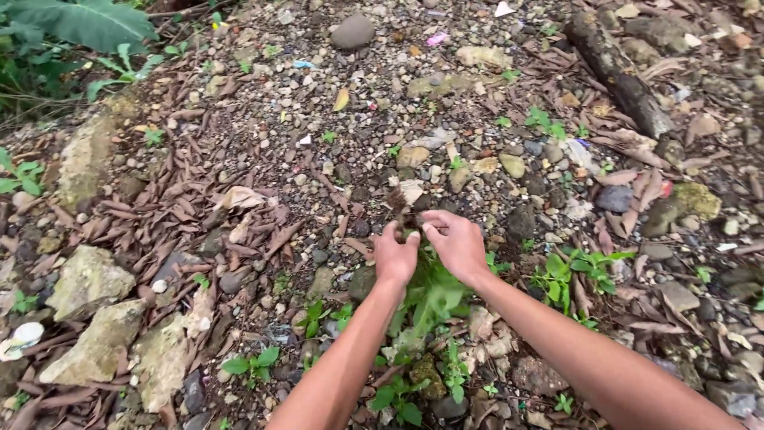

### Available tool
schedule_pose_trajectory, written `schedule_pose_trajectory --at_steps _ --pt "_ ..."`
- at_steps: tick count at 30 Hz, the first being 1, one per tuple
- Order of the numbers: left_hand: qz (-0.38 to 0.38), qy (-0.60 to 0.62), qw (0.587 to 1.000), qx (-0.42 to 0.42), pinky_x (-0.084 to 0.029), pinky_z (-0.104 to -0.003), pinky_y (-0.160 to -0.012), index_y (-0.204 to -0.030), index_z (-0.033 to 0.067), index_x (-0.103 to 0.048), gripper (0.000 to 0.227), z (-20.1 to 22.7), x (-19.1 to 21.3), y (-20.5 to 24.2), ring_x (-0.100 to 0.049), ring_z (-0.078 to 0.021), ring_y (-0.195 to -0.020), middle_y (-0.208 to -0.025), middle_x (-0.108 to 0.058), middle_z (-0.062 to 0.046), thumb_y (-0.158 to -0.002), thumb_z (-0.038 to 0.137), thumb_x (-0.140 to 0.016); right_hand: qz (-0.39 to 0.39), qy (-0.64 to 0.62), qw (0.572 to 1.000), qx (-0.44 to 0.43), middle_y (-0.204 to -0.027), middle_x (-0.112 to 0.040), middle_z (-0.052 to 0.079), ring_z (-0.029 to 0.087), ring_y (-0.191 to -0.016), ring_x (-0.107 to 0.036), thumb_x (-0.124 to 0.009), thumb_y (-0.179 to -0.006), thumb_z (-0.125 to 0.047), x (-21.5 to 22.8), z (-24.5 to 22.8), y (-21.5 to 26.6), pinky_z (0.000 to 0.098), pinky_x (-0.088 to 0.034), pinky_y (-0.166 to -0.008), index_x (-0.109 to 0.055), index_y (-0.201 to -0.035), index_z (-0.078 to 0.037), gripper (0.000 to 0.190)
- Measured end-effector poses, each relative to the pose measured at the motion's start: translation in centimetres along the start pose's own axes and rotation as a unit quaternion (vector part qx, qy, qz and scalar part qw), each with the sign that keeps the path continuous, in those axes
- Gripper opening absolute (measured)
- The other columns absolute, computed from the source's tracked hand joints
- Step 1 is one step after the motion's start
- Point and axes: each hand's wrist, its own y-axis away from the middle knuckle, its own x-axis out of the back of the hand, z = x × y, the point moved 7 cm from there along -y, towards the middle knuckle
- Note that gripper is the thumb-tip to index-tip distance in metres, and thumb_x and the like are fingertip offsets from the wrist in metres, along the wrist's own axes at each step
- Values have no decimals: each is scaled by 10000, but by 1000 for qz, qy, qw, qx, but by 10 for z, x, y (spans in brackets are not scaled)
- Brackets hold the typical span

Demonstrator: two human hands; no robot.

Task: Pulling small weeds and plants from rocky ground by hand

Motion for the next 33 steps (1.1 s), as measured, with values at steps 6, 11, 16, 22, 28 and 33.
schedule_pose_trajectory --at_steps 6,11,16,22,28,33 --pt "-45 -85 995 -24 -537 -464 -874 -937 224 -757 354 41 -5 41 -696 -293 -1017 -860 -755 11 -956 471 -504 -27 100 989 -110 -660 -741 -26 233 -805 -736 -679 -829 -467 23 45 2 405 -555 -783 -783 -811 -214 274" --pt "-67 -79 982 -159 -519 -471 -875 -1193 60 -614 321 89 -16 72 -658 -330 -1016 -1011 -665 -156 -1019 94 -347 30 -56 995 -81 -1028 -736 96 253 -902 -726 -535 -921 -85 33 31 11 387 -624 -786 -735 -1124 -172 298" --pt "-93 -80 966 -226 -463 -511 -1030 -1343 28 -541 401 111 -49 79 -568 -390 -1234 -1258 -583 -223 -975 25 -382 69 -207 970 -103 -1312 -635 224 372 -1218 -593 -456 -966 -108 44 24 19 508 -505 -1019 -656 -1281 -29 381" --pt "-152 -109 942 -278 -368 -491 -1121 -1363 -2 -541 443 126 -110 86 -492 -400 -1311 -1335 -538 -238 -973 153 -399 91 -172 961 -196 -1255 -694 119 266 -1046 -683 -502 -964 -259 101 86 24 409 -590 -850 -706 -1261 -146 378" --pt "-212 -219 912 -274 -379 -480 -1110 -1452 81 -472 493 148 -174 90 -466 -330 -1367 -1411 -510 -172 -984 235 -451 37 -103 969 -222 -1103 -737 161 243 -802 -749 -579 -931 -143 174 151 30 327 -655 -657 -695 -1242 -114 333" --pt "-228 -259 911 -226 -472 -508 -1038 -1437 47 -469 467 188 -190 110 -540 -357 -1280 -1342 -551 -221 -989 178 -447 -102 188 964 -160 -1119 -762 68 252 -1037 -728 -534 -970 -242 218 156 3 400 -588 -917 -729 -1218 -193 319"
